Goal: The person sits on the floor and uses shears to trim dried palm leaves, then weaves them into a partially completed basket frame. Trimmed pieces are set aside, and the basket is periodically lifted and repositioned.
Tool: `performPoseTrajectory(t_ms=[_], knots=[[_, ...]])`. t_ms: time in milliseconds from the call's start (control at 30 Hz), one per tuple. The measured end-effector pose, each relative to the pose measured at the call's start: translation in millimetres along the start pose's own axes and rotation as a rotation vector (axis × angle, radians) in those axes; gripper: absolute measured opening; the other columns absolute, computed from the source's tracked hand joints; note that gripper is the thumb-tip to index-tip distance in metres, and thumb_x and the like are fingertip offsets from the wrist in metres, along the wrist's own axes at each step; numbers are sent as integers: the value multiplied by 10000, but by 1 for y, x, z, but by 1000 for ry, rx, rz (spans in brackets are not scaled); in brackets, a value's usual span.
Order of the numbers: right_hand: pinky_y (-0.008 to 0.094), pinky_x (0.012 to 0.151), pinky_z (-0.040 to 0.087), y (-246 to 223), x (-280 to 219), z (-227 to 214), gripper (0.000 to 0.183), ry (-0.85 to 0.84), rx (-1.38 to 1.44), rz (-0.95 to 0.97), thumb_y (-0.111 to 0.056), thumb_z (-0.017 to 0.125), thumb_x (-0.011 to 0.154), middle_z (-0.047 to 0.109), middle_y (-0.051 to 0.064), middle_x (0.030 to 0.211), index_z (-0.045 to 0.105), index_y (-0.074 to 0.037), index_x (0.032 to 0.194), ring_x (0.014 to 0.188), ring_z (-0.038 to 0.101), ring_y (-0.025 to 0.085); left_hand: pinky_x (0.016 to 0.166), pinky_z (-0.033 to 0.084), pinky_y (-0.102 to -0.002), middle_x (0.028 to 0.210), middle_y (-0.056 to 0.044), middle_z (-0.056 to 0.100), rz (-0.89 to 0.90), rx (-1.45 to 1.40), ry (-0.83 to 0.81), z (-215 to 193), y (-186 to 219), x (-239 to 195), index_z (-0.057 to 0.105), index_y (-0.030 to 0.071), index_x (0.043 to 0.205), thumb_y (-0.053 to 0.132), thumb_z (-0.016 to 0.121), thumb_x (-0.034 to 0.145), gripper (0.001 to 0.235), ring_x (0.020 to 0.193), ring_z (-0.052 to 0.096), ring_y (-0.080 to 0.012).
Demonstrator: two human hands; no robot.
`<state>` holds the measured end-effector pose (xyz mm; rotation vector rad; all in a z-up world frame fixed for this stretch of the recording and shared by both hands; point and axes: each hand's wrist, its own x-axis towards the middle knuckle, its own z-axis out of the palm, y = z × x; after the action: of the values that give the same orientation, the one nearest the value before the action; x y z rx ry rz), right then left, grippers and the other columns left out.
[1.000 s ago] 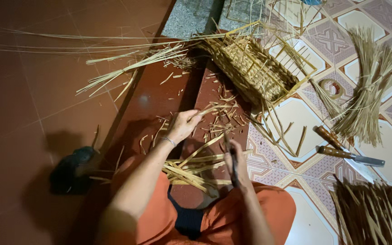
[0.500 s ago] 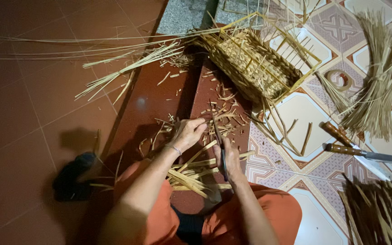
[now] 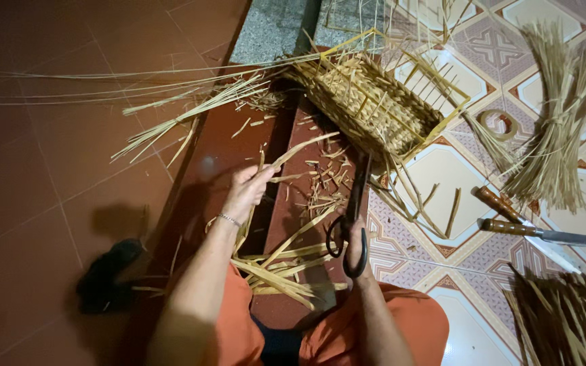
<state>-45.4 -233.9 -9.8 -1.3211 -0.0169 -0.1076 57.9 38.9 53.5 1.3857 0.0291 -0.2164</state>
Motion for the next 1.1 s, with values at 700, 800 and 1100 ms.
performPoseTrajectory(t_ms=[700,800,1100], knots=[[296,477,464,11,2,2,513,92,-647,-90,-449,393,1068,573,11,595,657,-22,1175,533,587,118,441,219,-202,630,132,404,-162,204,-152,31,-1,-20,765,99,956,321,717,970,228,517,309,1],[266,465,389,11,0,3,553,118,-398,-115,-479,372,1102,511,-20,621,666,-11,1110,531,477,86,445,212,-188,626,149,359,-162,93,-175,26,0,-21,781,124,1048,328,680,985,236,509,286,17],[251,474,370,3,-8,1,680,-75,-55,11,-619,329,1036,509,-21,687,575,-16,1227,547,461,81,428,172,-204,565,125,311,-125,-243,-171,-2,9,-9,735,77,1138,287,615,1028,266,453,257,-9]])
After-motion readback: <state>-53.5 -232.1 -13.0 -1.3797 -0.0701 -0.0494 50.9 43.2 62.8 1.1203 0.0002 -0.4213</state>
